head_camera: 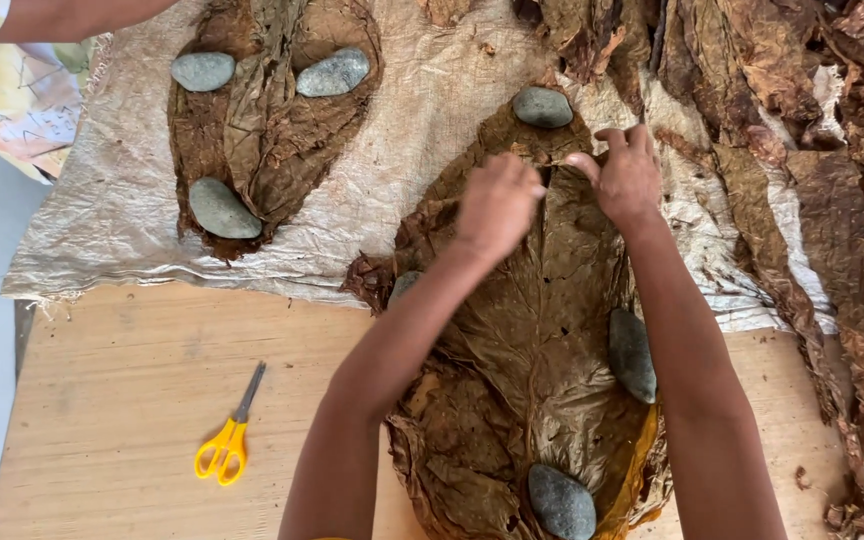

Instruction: The person arranges large dried leaves on a wooden table, placing smooth stones on top to hold them flat. They repeatedly lift, smooth, and reposition the leaves, occasionally removing and replacing stones. Another person's hands are visible working on a separate leaf nearby.

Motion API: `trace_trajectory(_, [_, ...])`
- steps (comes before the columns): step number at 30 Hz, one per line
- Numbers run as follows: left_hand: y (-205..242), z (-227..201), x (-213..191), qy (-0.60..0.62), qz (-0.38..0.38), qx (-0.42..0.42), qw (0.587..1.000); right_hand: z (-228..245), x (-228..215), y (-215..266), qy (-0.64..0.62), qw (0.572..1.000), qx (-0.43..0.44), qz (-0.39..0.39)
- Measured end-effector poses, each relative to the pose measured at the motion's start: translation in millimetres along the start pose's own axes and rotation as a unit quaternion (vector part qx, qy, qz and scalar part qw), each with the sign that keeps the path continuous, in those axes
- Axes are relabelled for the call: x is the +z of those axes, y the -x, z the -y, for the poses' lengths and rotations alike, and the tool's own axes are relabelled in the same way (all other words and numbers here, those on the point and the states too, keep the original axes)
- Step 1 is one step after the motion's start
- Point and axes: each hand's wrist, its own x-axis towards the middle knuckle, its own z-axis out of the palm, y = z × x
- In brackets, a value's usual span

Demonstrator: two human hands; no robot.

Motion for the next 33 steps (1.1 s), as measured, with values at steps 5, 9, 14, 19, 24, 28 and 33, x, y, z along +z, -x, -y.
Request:
trace_trajectory(5, [28,-42,35,-0.029,0.038,0.080,0.996,29,-10,-20,0.025,0.996,-0.042,0.078])
trace_trajectory(9, [37,-48,9,0.002,0.143,-0.016,0.990,17,-2,-22,-0.337,0.937,0.031,0.081])
trace_trajectory(14, [36,-48,6,-0.013,0.230,-0.052,0.972,48,-33,-29,-0.239,0.947,0.059,0.206])
trace_trajectory(19, [34,-51,-5,-0.009,0.256,-0.078,0.964,66,-42,-35,-0.352,0.911,0.105,0.188])
trace_trajectory(24, [32,-48,9,-0.009,0.274,-0.097,0.957,58,-44,-36,-0.513,0.845,0.103,0.111])
trace_trajectory(28, [29,-46,15,-0.011,0.283,-0.105,0.953,65,-65,-45,-0.502,0.858,0.099,0.051])
trace_trajectory(33, [28,-45,17,0.006,0.301,-0.116,0.946,50,-61,-61,-0.497,0.862,0.097,0.027])
